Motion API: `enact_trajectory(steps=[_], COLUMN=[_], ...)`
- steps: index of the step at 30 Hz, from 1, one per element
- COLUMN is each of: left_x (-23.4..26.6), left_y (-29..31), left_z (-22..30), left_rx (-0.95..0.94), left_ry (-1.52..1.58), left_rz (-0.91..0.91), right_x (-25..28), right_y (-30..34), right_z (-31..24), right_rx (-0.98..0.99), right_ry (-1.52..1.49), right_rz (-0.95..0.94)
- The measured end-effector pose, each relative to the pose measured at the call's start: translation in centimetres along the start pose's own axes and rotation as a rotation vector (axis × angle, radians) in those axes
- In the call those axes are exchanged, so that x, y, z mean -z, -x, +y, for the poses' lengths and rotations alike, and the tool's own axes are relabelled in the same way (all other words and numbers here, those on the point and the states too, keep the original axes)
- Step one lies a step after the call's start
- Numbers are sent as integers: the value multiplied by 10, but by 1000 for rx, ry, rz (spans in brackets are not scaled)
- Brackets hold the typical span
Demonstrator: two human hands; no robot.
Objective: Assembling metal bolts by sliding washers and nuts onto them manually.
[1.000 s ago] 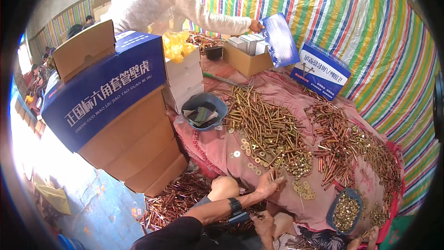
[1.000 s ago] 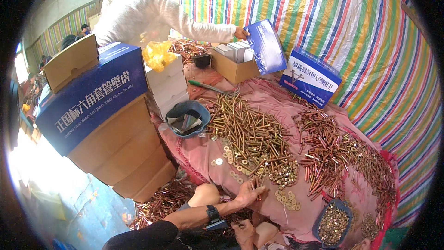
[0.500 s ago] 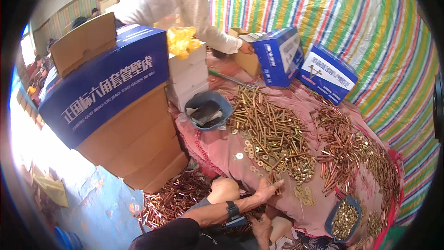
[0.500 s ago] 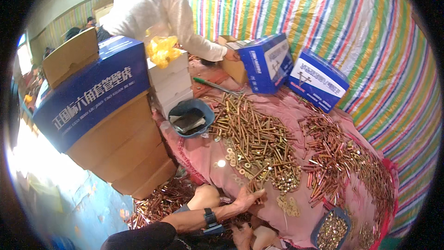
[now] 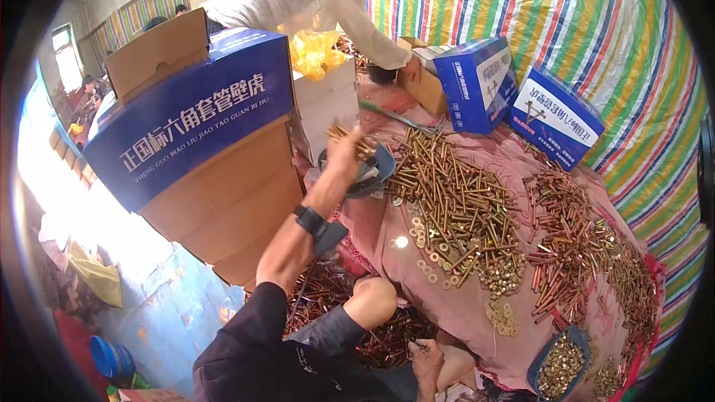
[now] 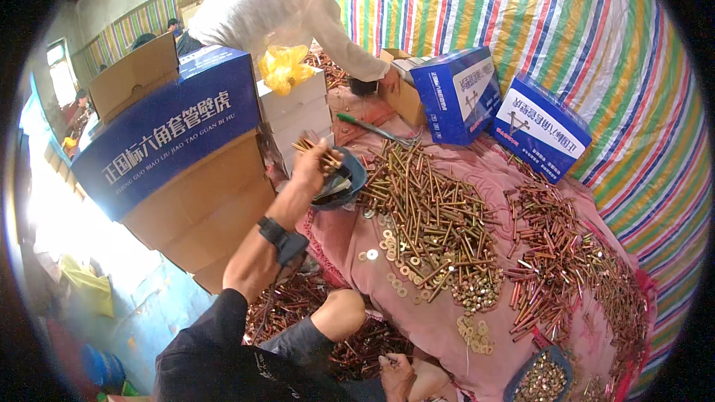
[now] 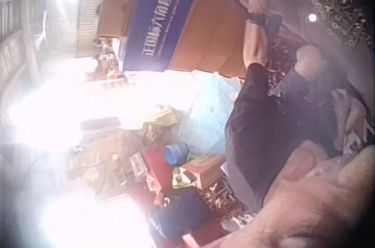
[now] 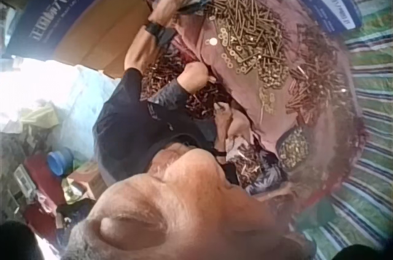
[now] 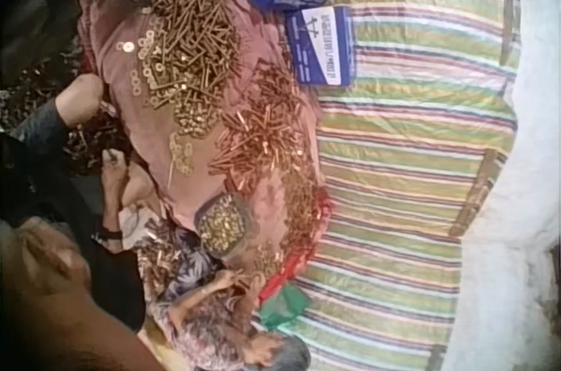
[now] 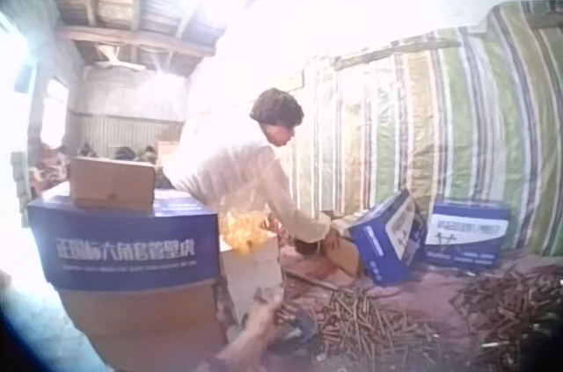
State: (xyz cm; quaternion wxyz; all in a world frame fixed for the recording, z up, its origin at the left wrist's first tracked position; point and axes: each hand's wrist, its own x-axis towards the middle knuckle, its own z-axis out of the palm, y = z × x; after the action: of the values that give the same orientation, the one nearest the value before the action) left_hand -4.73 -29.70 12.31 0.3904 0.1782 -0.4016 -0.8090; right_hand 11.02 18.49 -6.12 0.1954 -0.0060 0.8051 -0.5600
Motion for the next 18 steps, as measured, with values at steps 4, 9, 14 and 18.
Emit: enact_trajectory(steps=[4,9,14,18], left_x=[43,38,65,70], left_y=[-24,-11,-14,-8], left_z=[12,-5,-7,-5], left_rx=[-14,-2,31,27], left_ry=[-125,-115,-198,-152], left_rz=[166,112,121,167], right_x=[0,6,9,10], right_y=[4,2,4,6], right_z=[-6,-5,-13,-15], right_rx=[-6,-6,67,93], right_ry=[4,105,202,257], right_rz=[10,51,94,87])
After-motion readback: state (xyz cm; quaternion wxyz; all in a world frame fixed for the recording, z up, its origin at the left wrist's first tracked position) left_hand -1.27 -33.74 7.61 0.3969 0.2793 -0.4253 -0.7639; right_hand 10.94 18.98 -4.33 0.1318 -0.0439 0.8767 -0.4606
